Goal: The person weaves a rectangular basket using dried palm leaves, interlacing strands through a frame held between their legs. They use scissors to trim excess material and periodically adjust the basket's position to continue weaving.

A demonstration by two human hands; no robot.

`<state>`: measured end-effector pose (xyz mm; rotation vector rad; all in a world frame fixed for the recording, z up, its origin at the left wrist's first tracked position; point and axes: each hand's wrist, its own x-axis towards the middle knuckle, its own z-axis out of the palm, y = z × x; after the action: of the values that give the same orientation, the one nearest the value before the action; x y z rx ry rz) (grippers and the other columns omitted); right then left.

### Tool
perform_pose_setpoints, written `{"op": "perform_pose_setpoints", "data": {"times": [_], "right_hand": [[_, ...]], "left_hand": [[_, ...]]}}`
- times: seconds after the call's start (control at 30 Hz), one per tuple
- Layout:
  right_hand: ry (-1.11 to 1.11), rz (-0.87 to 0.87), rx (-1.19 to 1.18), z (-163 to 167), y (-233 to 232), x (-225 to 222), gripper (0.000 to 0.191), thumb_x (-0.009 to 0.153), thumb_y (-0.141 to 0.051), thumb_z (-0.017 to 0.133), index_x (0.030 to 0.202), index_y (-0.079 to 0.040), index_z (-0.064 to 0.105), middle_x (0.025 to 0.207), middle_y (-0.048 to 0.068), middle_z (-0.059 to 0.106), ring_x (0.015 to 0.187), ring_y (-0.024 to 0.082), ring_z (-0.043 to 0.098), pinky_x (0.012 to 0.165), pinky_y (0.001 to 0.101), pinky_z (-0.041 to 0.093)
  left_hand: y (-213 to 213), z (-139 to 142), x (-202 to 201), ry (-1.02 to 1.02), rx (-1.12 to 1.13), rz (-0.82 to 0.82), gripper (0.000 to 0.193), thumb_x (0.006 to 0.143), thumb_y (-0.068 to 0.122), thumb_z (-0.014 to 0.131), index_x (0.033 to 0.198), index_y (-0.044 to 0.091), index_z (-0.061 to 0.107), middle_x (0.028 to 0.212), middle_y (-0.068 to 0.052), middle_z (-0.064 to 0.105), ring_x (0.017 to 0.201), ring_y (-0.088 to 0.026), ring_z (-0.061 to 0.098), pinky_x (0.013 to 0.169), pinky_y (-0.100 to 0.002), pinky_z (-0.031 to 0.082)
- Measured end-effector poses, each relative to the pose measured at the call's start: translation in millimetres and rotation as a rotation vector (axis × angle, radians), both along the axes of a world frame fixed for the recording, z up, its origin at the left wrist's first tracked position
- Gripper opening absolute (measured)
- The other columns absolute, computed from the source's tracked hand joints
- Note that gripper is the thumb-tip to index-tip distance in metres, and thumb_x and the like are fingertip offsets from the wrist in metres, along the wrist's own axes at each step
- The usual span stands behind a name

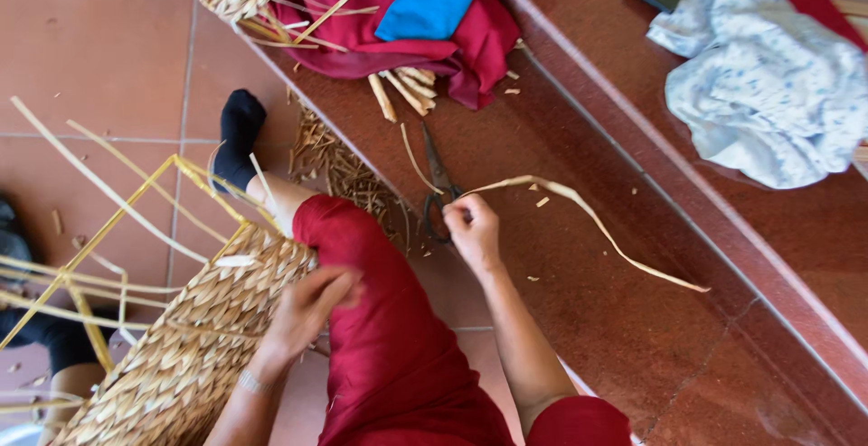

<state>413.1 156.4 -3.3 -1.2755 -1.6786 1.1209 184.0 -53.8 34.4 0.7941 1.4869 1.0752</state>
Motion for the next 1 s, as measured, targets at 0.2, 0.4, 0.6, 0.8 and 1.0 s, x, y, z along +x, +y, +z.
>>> {"op": "perform_pose_setpoints", "data": {"times": [0.2,0.4,0.6,0.8,1.0], "right_hand": [[0.045,0.324,0.361,64.5,-83.5,-39.2,0.015,0.087,0.001,0.072,0.09,-0.002,0.058,0.096,0.011,0.064,0.079,0.023,0.066,0.063,0.0333,0.055],[-0.016,0.425,0.401,60.2,-102.7,-23.8,0.014,0.087,-0.007,0.078,0.092,-0.002,0.065,0.094,0.01,0.066,0.074,0.023,0.067,0.063,0.034,0.056],[0.137,-0.082,-0.03,7.4,-61.8,25.3,0.016,0.103,-0.013,0.066,0.088,-0.006,0.071,0.078,0.0,0.068,0.062,0.005,0.057,0.054,0.0248,0.045],[-0.291,0.129,0.298,-39.6,27.3,30.3,0.029,0.091,-0.02,0.078,0.112,-0.006,0.066,0.102,0.012,0.07,0.086,0.025,0.071,0.075,0.0372,0.058],[-0.717,0.171,0.255,-50.3,51.7,11.0,0.061,0.069,-0.028,0.09,0.12,-0.009,0.064,0.117,0.02,0.065,0.1,0.041,0.066,0.084,0.0521,0.054]], "left_hand": [[86.6,-18.3,28.3,-0.387,0.001,-0.11,0.046,0.104,0.035,0.053,0.13,-0.003,0.06,0.104,-0.013,0.072,0.096,-0.017,0.07,0.083,-0.031,0.058],[128.1,-62.8,55.2,-0.399,-0.173,-0.209,0.035,0.088,0.009,0.072,0.121,-0.005,0.067,0.091,-0.013,0.076,0.079,-0.017,0.071,0.071,-0.029,0.06],[127.4,-73.3,60.8,0.002,-0.055,-0.171,0.024,0.088,0.003,0.064,0.111,0.003,0.073,0.086,-0.014,0.076,0.074,-0.018,0.071,0.07,-0.031,0.06],[132.7,-65.4,83.9,0.584,0.154,-0.247,0.022,0.086,0.015,0.061,0.098,0.013,0.079,0.093,-0.015,0.076,0.09,-0.033,0.073,0.084,-0.044,0.058],[143.5,-58.5,107.8,0.836,-0.008,-0.41,0.033,0.097,0.043,0.062,0.093,0.013,0.077,0.092,-0.013,0.076,0.092,-0.033,0.073,0.085,-0.047,0.058]]}}
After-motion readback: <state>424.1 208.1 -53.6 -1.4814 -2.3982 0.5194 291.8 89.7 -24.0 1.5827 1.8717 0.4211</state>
